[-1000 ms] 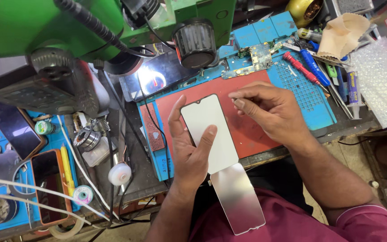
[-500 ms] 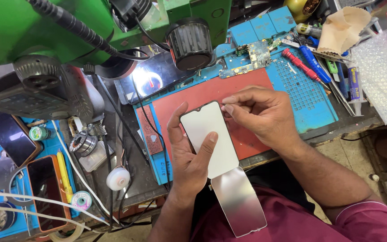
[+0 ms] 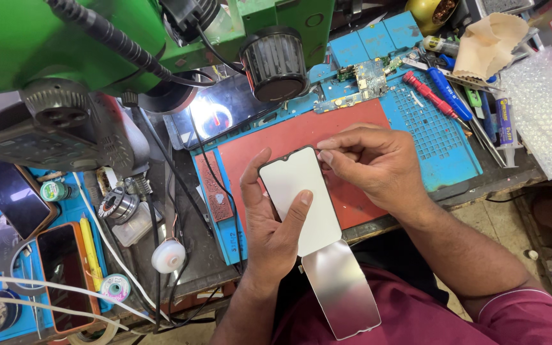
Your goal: The person removes protective films from a smartphone screen, wipes the surface with a cloth, and then uses a precision knife to scrape adhesive residue from the screen. The work is performed at a cluttered electronics repair bench with tools and components visible.
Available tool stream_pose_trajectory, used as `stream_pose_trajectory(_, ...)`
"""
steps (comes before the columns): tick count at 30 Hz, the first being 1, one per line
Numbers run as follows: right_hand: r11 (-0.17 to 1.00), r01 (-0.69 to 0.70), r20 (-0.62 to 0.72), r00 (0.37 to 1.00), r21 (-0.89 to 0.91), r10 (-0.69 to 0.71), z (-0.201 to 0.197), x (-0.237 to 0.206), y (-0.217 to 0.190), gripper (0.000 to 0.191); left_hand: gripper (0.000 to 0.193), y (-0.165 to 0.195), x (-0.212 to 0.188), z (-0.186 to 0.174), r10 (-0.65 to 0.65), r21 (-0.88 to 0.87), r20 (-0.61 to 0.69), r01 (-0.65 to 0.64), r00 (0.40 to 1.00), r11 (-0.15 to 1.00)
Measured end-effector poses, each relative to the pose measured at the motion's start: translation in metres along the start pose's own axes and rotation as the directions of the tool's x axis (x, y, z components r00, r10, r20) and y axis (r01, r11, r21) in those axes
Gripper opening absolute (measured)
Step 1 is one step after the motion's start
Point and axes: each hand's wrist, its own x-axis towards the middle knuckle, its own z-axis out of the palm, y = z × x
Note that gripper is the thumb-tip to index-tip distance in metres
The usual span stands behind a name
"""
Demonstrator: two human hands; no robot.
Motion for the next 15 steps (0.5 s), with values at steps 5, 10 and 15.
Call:
stream_pose_trajectory(5,0.999,0.009,0.004,1.000,-0.037,-0.009,-0.0006,-0.0021,0.0000,0.014,0.070,0.0002,-0.0018,0.0010,-0.003,-0.016,-0.001,0.003,1.000,1.000)
stream_pose_trajectory(10,0.993,0.029,0.019,0.999,-0.116,-0.027,-0.0036,-0.0038,0.0005,0.015,0.070,-0.0002,-0.0027,0.0021,0.004,0.000,0.000,-0.004,1.000,1.000)
stream_pose_trajectory(15,0.995,0.023,0.062,0.998,-0.098,-0.017,-0.0060,-0.0066,-0.0021,0.017,0.072,0.0002,-0.0031,0.0060,0.022,0.035,-0.004,-0.021,1.000,0.999)
